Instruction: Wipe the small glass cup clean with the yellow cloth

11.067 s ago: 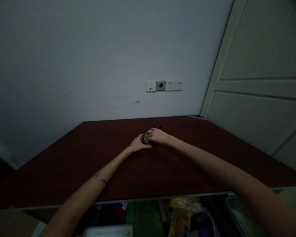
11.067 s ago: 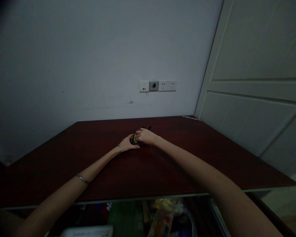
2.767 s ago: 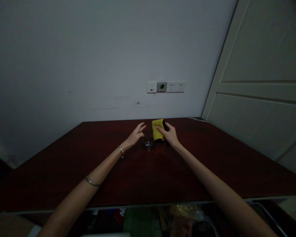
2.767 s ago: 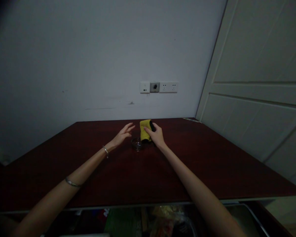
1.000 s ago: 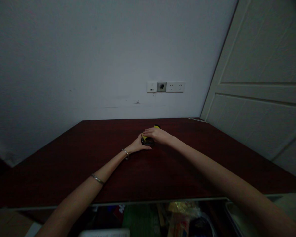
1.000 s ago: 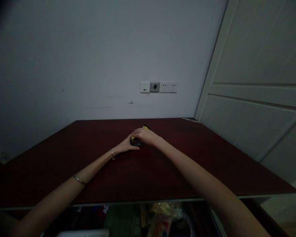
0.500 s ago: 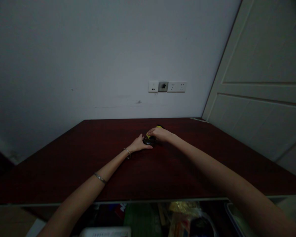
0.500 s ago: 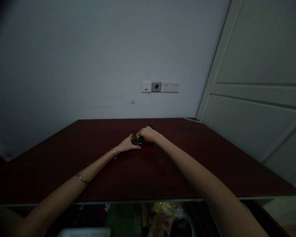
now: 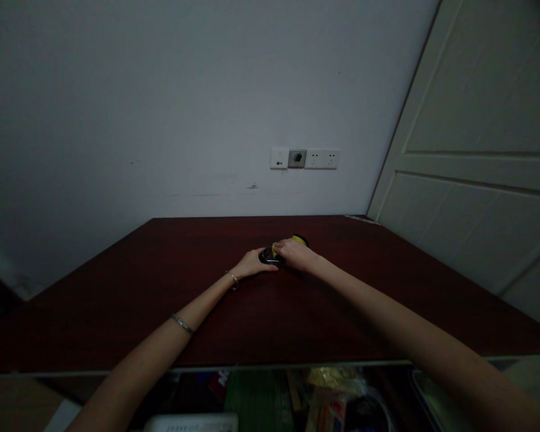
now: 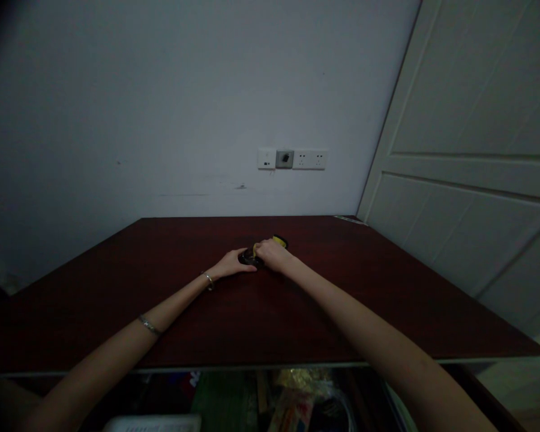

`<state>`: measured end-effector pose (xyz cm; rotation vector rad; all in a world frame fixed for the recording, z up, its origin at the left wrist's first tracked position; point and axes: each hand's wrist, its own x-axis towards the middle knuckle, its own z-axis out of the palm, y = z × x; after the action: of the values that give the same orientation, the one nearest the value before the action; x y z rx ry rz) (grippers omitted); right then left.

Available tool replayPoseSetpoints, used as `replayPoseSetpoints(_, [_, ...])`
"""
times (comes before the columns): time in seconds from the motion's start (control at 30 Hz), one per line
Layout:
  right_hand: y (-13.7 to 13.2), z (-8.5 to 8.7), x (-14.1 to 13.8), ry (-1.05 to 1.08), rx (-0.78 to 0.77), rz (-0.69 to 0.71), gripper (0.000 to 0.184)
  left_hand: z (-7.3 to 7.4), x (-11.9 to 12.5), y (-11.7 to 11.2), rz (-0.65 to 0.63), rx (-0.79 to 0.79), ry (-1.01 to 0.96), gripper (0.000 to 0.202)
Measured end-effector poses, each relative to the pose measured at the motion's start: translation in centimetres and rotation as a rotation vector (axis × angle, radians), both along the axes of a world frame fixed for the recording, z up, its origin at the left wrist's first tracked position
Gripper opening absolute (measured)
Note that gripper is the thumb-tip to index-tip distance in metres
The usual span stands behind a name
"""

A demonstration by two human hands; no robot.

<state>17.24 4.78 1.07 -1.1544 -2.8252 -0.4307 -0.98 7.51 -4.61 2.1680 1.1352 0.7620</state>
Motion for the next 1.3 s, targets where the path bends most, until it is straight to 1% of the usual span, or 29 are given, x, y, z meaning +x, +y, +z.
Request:
replayPoseSetpoints(0.1, [-0.9, -0.2, -0.4, -0.039, 0.051, -0.021, 0.022, 0.0, 0.0, 0.0, 0.023, -0.001, 0.001, 0.066])
replayPoseSetpoints(0.2, [-1.7, -0.3, -0.8, -0.049, 0.083, -0.093, 0.02, 0.0, 0.1, -0.1, 0.045, -0.002, -0.008, 0.067])
replayPoseSetpoints(0.3, [-2.4, -0.4, -1.2, -0.049, 0.081, -0.15, 0.02, 0.1, 0.1, -0.2, 0.046, -0.016, -0.013, 0.064])
replayPoseSetpoints(0.5, [-3.5, 0.0, -1.9, -0.004, 0.028, -0.223, 0.023, 0.5, 0.3, -0.6, 0.052, -0.028, -0.007, 0.055])
replayPoseSetpoints(0.67, [-4.6, 0.8, -1.5, 0.063, -0.08, -0.277, 0.023, 0.5, 0.3, -0.5, 0.052, -0.025, 0.014, 0.058])
replayPoseSetpoints(0.73, [-4.5, 1.3, -0.8, 0.119, -0.143, -0.245, 0.024, 0.4, 0.3, -0.5, 0.046, -0.01, 0.018, 0.061])
replayPoseSetpoints(0.8, [-3.8, 1.8, 0.1, 0.21, -0.185, -0.198, 0.029, 0.4, 0.3, -0.5, 0.048, -0.005, 0.022, 0.062])
replayPoseSetpoints(0.87, [-2.8, 2.1, 1.1, 0.313, -0.169, -0.188, 0.036, 0.5, 0.2, -0.6, 0.05, -0.008, 0.02, 0.064])
replayPoseSetpoints(0.93, [-1.7, 2.2, 1.8, 0.362, -0.111, -0.158, 0.037, 0.5, 0.2, -0.7, 0.054, -0.01, 0.016, 0.066])
replayPoseSetpoints(1.0, [-0.7, 2.0, 2.1, 0.323, -0.055, -0.057, 0.035, 0.6, 0.2, -0.7, 0.054, -0.009, 0.016, 0.066])
replayPoseSetpoints(1.07, [0.1, 1.7, 2.1, 0.228, -0.024, 0.079, 0.034, 0.6, 0.2, -0.7, 0.055, -0.01, 0.02, 0.066])
replayPoseSetpoints(1.13, [0.8, 1.4, 1.7, 0.137, -0.008, 0.186, 0.03, 0.6, 0.2, -0.8, 0.059, -0.012, 0.029, 0.066])
replayPoseSetpoints(1.2, [1.3, 1.1, 1.3, 0.074, 0.011, 0.244, 0.027, 0.6, 0.2, -0.8, 0.07, -0.011, 0.035, 0.068])
replayPoseSetpoints(1.3, [1.8, 0.9, 1.0, 0.007, 0.035, 0.285, 0.025, 0.6, 0.2, -0.9, 0.071, -0.002, 0.038, 0.069])
